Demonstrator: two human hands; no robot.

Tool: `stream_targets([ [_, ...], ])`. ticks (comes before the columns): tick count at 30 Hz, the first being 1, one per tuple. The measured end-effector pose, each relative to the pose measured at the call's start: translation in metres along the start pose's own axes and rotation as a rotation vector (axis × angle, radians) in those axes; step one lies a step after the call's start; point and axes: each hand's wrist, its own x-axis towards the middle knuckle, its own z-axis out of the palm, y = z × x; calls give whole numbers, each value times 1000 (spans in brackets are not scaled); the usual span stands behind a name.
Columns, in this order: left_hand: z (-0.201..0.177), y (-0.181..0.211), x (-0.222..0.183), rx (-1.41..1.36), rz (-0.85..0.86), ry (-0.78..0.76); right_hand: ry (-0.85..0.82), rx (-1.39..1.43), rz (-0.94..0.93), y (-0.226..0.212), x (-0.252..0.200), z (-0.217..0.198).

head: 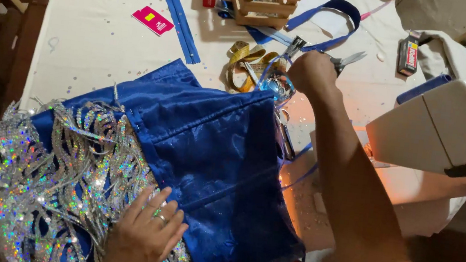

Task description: The person is carefully aligning a silver sequined fringe along the edge of a blue fabric garment and securing it with pins.

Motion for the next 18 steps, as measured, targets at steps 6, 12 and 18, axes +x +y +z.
stream_targets([
  [6, 12, -2, -2, -19, 109, 142, -174, -177, 4, -10, 28, 24],
  [12, 14, -3, 1, -20, 150, 201, -179, -201, -55, -11, 27, 23],
  [18, -15, 1, 7, -73, 67, 35, -177, -256, -152, -6, 31, 43],
])
